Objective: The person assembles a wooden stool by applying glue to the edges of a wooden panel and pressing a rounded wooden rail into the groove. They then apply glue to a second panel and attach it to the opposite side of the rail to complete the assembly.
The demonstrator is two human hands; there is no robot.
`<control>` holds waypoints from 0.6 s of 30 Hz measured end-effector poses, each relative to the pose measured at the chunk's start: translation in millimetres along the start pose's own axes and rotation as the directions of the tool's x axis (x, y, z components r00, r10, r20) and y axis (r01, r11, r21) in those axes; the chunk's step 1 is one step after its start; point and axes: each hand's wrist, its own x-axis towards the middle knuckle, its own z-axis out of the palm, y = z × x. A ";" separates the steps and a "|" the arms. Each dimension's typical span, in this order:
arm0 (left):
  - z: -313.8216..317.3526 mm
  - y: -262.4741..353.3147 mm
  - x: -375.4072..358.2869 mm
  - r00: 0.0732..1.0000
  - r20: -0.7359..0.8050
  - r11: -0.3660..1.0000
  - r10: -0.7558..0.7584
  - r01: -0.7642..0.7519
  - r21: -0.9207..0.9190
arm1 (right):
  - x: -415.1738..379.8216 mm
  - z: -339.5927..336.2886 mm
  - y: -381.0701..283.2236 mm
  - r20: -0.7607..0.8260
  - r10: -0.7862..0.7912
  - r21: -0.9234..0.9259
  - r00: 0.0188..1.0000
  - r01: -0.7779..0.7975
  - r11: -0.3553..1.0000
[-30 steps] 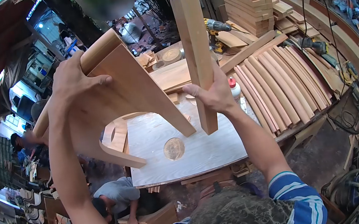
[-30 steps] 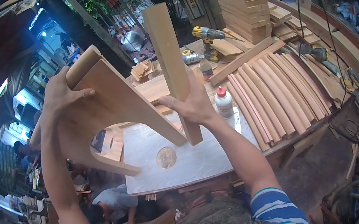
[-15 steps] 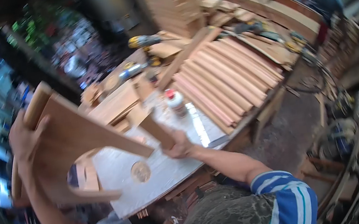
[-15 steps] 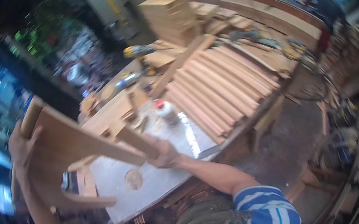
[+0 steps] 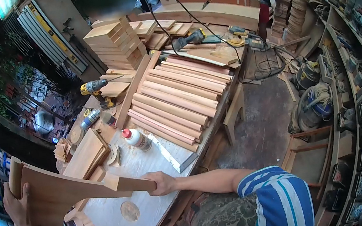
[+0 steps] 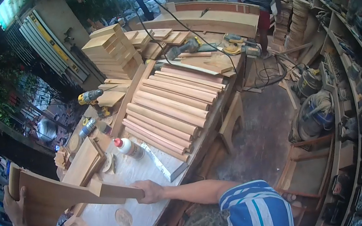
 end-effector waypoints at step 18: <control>-52.4 -62.0 -25.2 0.950 0.311 0.998 0.033 -0.014 -0.063 | -30.7 13.2 26.3 0.009 0.260 -0.008 0.966 -0.260 0.966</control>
